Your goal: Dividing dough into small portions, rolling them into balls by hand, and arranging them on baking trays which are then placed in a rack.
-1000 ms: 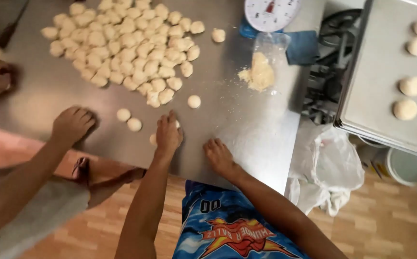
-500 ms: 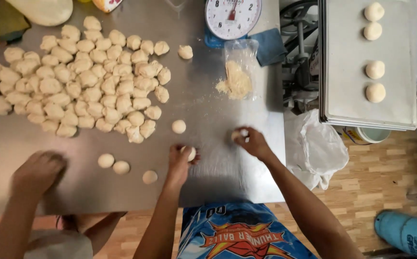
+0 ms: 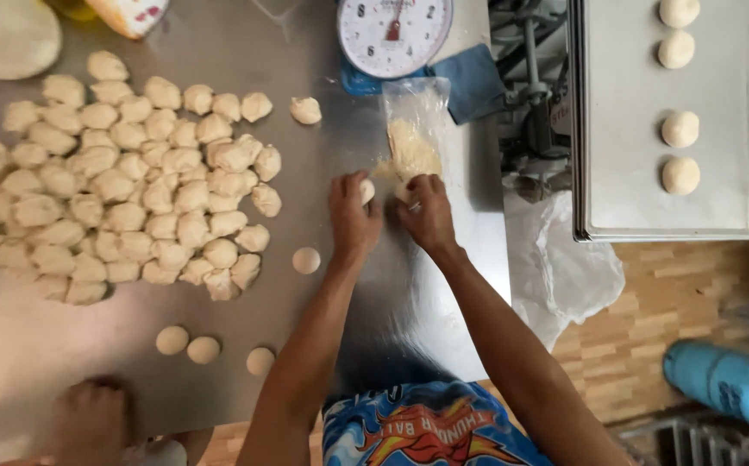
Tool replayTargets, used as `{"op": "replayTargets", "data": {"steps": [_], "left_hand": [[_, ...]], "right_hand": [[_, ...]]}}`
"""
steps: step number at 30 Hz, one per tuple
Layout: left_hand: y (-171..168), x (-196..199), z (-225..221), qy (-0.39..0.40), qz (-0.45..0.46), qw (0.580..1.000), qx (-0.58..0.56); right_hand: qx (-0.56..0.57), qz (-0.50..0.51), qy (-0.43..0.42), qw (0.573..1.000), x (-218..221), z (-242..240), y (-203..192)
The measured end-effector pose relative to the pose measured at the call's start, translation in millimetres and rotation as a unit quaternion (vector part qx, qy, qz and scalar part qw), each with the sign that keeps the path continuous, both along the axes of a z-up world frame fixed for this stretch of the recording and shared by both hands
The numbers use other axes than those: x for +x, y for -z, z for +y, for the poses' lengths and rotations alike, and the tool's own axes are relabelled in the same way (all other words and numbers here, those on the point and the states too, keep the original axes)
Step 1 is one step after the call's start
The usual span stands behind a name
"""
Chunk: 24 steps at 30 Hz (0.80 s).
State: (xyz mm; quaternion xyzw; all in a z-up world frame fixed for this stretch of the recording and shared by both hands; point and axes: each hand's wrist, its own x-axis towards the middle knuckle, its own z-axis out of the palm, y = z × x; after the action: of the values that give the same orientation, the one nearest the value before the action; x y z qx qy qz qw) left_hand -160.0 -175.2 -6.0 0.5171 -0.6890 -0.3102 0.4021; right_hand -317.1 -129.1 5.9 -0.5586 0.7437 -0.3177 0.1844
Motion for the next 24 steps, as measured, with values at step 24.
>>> {"op": "replayTargets", "data": {"steps": [24], "left_hand": [[-20, 15, 180, 0.100, 0.216, 0.937, 0.256]], "right_hand": [[0.046, -0.382, 0.055, 0.922, -31, 239, -22]]}}
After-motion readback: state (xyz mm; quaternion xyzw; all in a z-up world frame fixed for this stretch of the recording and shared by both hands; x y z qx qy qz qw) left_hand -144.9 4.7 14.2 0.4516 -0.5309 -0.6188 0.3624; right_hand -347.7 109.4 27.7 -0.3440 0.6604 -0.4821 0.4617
